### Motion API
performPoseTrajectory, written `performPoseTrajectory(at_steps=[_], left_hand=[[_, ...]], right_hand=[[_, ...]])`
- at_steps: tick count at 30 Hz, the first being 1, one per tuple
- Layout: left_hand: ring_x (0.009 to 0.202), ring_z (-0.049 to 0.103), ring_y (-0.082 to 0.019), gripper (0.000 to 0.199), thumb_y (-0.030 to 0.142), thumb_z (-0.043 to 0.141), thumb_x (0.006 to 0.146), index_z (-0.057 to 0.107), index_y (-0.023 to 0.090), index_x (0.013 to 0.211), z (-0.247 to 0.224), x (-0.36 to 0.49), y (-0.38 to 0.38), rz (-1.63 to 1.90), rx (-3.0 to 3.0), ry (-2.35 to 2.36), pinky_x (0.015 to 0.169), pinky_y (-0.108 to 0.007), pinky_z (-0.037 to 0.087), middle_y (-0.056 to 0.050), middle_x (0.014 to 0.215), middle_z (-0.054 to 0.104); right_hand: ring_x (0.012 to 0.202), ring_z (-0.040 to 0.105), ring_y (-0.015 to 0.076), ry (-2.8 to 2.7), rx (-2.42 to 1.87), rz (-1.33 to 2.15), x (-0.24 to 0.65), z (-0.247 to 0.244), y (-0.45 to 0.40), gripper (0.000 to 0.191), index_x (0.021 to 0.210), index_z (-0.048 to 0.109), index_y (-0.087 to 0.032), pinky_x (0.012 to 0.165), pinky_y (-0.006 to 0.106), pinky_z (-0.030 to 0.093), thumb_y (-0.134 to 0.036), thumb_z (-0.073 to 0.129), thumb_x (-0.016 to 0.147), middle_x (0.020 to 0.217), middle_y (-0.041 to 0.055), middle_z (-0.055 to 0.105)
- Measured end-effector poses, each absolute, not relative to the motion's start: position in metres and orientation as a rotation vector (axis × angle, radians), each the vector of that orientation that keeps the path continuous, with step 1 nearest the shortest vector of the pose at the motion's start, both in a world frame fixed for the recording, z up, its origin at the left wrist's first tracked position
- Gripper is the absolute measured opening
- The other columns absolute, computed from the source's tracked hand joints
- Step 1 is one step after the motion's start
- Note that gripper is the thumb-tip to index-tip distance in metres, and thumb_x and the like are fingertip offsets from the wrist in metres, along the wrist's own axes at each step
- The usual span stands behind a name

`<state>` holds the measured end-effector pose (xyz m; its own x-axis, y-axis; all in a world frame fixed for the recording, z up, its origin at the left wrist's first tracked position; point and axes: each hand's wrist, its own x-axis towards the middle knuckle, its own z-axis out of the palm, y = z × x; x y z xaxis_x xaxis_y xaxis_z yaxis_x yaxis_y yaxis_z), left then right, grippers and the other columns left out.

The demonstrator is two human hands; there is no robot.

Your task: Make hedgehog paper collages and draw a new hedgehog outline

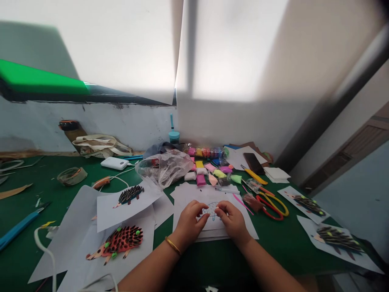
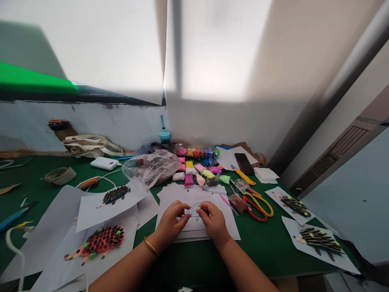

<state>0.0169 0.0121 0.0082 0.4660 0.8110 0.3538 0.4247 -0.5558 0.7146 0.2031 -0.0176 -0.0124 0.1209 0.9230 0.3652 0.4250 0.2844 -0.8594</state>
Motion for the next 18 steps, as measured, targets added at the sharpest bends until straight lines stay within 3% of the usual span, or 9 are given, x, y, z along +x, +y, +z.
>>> performPoseTrajectory(at_steps=[4, 12, 18], left_hand=[[0.080, 0.053, -0.016, 0.013, 0.028, 0.060, 0.087, 0.063, 0.022, 0.099, 0.0070, 0.0183, 0.0132, 0.927, 2.178, 1.010, 0.071, -0.028, 0.043, -0.002, 0.085, 0.056], [0.079, 0.052, -0.016, 0.017, 0.029, 0.071, 0.079, 0.061, 0.021, 0.090, 0.0056, 0.0207, 0.0118, 0.929, 2.206, 1.026, 0.068, -0.027, 0.042, -0.001, 0.084, 0.057], [0.081, 0.054, -0.017, 0.006, 0.026, 0.062, 0.086, 0.063, 0.021, 0.090, 0.0033, 0.0229, 0.0104, 0.960, 2.249, 0.970, 0.071, -0.028, 0.043, -0.002, 0.084, 0.058]], right_hand=[[0.077, 0.062, 0.0177, -1.555, -1.245, 0.583, 0.2028, -0.0101, -0.0191, 0.024, 0.094, 0.066, -0.021, 0.074, 0.029, 0.048, -0.038, 0.049, 0.094, 0.083, 0.0035, 0.066], [0.069, 0.059, 0.0167, -1.642, -1.236, 0.609, 0.1990, -0.0106, -0.0203, 0.031, 0.077, 0.064, -0.020, 0.066, 0.027, 0.047, -0.041, 0.048, 0.094, 0.071, 0.0016, 0.063], [0.069, 0.058, 0.0171, -1.715, -1.206, 0.643, 0.1958, -0.0075, -0.0230, 0.035, 0.078, 0.063, -0.021, 0.067, 0.029, 0.046, -0.040, 0.040, 0.097, 0.071, 0.0020, 0.063]])
